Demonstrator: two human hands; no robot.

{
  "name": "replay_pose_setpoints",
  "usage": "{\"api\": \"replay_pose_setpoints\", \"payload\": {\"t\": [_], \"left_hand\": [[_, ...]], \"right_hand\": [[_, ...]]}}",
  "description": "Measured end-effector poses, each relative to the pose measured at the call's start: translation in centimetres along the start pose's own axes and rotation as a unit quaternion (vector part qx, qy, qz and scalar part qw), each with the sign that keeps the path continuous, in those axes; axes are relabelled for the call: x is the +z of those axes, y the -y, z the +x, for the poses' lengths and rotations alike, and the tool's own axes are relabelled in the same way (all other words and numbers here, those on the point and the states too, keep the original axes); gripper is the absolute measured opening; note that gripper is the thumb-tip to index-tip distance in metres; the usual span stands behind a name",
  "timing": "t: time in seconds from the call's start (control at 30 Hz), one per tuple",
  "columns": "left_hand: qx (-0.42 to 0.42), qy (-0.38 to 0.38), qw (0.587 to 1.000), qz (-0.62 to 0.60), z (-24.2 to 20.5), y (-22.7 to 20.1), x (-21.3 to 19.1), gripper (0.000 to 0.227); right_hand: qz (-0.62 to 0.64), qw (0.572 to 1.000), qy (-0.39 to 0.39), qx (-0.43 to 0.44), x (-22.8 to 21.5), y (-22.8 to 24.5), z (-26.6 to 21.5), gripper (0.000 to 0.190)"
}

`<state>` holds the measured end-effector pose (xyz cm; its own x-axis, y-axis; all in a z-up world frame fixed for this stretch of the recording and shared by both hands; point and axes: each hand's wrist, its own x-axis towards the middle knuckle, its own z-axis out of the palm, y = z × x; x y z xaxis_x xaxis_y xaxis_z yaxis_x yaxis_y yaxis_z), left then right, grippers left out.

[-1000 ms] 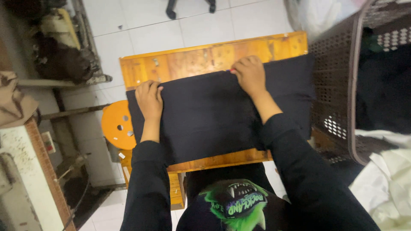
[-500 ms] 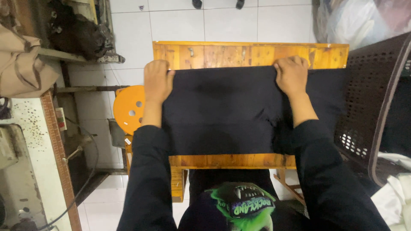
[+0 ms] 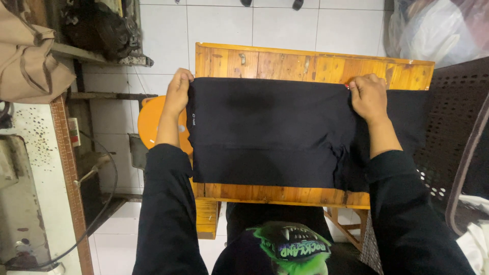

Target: Folding a black t-shirt on a wooden table

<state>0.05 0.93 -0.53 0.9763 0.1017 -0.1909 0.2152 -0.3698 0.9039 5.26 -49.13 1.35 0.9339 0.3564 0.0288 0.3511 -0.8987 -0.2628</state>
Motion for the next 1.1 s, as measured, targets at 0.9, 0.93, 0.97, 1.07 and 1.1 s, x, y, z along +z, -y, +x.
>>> {"api": "replay_pose_setpoints", "payload": {"t": [0.9,0.93,0.97,1.07,1.1], "left_hand": [[-0.162,0.209,0.877,0.402,0.0,0.9,-13.6,0.017],[-0.164,0.208,0.877,0.401,0.0,1.9,-13.9,0.017],[-0.168,0.162,0.938,0.258,-0.3,3.0,-14.3,0.013],[-0.124,0.044,0.991,0.024,-1.4,6.0,-15.0,0.004],[-0.077,-0.019,0.995,-0.059,-1.7,6.9,-15.1,0.003]], "right_hand": [[-0.156,0.987,-0.033,0.012,3.4,-0.2,-0.9,0.013],[-0.156,0.987,-0.032,0.010,3.5,-0.1,-1.0,0.013],[-0.172,0.984,-0.048,0.000,3.6,0.1,-1.0,0.014],[-0.208,0.976,-0.069,-0.006,3.9,0.4,-1.0,0.015],[-0.230,0.971,-0.073,0.003,4.0,0.5,-1.1,0.015]]}}
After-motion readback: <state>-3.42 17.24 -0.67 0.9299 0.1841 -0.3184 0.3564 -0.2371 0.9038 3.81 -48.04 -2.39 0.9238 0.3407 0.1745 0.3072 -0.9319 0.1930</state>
